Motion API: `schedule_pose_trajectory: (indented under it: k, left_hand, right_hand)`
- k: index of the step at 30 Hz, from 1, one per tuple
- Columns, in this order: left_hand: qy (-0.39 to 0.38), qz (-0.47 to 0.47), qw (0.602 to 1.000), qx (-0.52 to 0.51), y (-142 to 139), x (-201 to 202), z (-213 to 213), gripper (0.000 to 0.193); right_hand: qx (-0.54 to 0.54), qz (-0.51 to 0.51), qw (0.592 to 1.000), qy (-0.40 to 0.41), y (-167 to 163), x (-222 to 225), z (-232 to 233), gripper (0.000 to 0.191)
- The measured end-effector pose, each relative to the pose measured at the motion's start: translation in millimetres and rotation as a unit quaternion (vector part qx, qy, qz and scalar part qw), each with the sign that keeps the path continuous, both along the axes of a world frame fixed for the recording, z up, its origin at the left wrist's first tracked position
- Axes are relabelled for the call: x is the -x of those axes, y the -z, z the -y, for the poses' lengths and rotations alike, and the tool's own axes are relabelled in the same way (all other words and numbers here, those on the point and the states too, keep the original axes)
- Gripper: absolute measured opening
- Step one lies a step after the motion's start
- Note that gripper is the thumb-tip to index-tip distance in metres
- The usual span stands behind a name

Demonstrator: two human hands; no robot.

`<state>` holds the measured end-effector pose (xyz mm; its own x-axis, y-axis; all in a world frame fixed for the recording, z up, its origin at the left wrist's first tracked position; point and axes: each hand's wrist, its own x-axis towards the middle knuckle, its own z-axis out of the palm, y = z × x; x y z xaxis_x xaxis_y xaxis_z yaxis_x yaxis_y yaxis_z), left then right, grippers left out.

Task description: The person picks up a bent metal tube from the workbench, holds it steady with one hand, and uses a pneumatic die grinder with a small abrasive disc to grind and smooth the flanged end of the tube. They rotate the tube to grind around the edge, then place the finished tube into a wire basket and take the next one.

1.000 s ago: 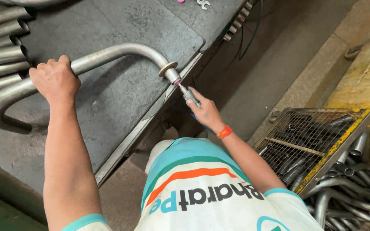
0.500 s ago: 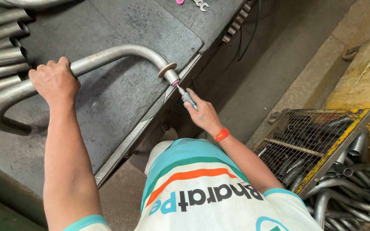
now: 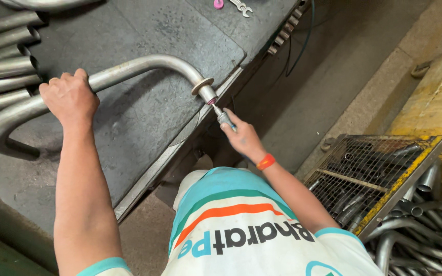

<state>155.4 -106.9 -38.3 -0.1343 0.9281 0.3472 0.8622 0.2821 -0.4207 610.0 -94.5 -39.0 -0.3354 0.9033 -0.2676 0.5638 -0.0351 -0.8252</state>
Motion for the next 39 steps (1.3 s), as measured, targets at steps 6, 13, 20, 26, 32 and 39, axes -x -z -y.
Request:
schedule_pose_trajectory:
  k: [6,13,20,26,32,39]
  left_hand:
    - [0.000,0.013,1.000,0.005,0,-2,1,0.012]
    - [0.004,0.007,1.000,0.003,-1,-1,1,0.014]
    - [-0.006,0.019,1.000,0.011,3,1,3,0.013]
    - [-0.008,0.018,1.000,0.010,3,2,0,0.011]
    - [-0.012,0.024,0.999,0.023,0,2,-1,0.012]
    - [-0.020,0.024,0.999,0.031,-1,1,-4,0.012]
  right_hand:
    - [-0.018,-0.036,0.999,0.011,1,1,2,0.053]
    - [-0.010,-0.049,0.999,0.016,5,-1,3,0.053]
    - [0.008,-0.048,0.999,0.022,11,-3,3,0.054]
    - [0.027,-0.046,0.998,0.026,11,-2,1,0.055]
    - [-0.031,-0.053,0.998,0.017,1,-7,9,0.054]
    - [-0.099,0.022,0.994,-0.033,-14,-7,26,0.054]
